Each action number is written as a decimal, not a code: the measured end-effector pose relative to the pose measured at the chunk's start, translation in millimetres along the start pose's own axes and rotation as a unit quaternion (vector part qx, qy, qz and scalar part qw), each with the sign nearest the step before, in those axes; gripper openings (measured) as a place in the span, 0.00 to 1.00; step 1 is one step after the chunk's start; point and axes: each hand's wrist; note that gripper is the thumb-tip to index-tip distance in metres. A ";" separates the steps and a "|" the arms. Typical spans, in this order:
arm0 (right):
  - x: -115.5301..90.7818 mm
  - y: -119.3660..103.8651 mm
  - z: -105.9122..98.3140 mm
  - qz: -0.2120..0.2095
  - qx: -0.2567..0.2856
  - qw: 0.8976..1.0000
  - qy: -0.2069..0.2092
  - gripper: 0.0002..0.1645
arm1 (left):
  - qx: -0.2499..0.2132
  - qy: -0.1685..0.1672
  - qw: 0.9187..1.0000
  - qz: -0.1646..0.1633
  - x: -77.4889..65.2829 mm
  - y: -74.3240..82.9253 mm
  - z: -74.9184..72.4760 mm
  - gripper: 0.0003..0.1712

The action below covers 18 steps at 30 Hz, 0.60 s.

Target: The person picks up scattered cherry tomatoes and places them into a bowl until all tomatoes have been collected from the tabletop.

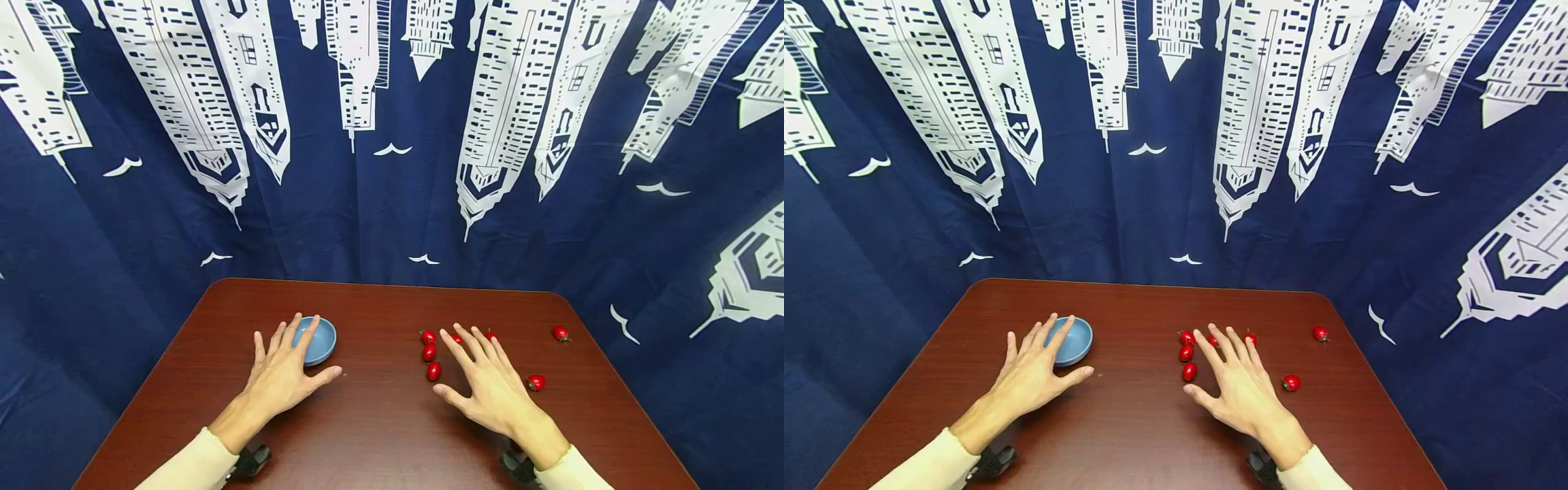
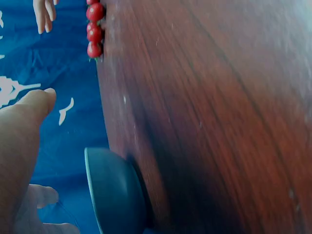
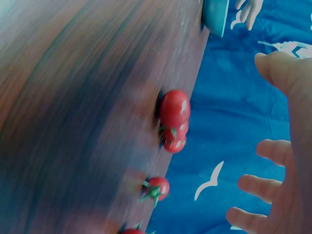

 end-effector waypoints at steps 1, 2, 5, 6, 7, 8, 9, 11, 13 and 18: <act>1.3 -2.6 0.0 -0.002 0.000 1.000 -0.001 0.61 | -0.005 0.001 1.000 -0.003 0.8 -2.0 -0.7 0.65; 2.5 -5.3 0.0 -0.004 0.000 1.000 -0.002 0.61 | -0.007 0.001 1.000 -0.006 1.8 -4.0 -1.3 0.65; 7.1 -13.3 0.5 -0.012 -0.002 1.000 0.001 0.61 | -0.018 0.000 1.000 -0.014 5.4 -10.2 -2.7 0.65; 8.8 -16.2 0.6 -0.015 -0.003 1.000 0.001 0.61 | -0.022 -0.002 1.000 -0.016 6.4 -12.1 -3.1 0.65; 10.5 -19.2 0.6 -0.019 -0.002 1.000 0.001 0.61 | -0.026 -0.004 0.999 -0.018 7.5 -14.2 -3.1 0.65; 12.1 -22.4 1.0 -0.023 -0.001 1.000 -0.001 0.61 | -0.029 -0.006 0.999 -0.019 8.4 -16.0 -3.0 0.66; 13.8 -25.7 1.3 -0.027 -0.001 1.000 -0.002 0.61 | -0.034 -0.009 0.999 -0.020 9.1 -17.8 -2.9 0.66; 17.2 -32.8 2.4 -0.035 0.001 0.999 -0.005 0.61 | -0.044 -0.012 0.999 -0.023 10.3 -21.0 -2.4 0.65; 20.3 -40.6 2.8 -0.044 0.003 0.999 -0.009 0.61 | -0.048 -0.012 0.998 -0.023 10.9 -24.2 -1.6 0.65; 29.8 -58.0 4.1 -0.066 0.000 0.998 -0.023 0.60 | -0.070 -0.008 0.997 -0.022 10.7 -30.0 -0.9 0.64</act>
Point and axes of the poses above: each hand's wrist, its own x-axis towards the middle knuckle, its own z-axis out of the palm, y = z × x, and after that the axes turned 7 degrees about -y, right-handed
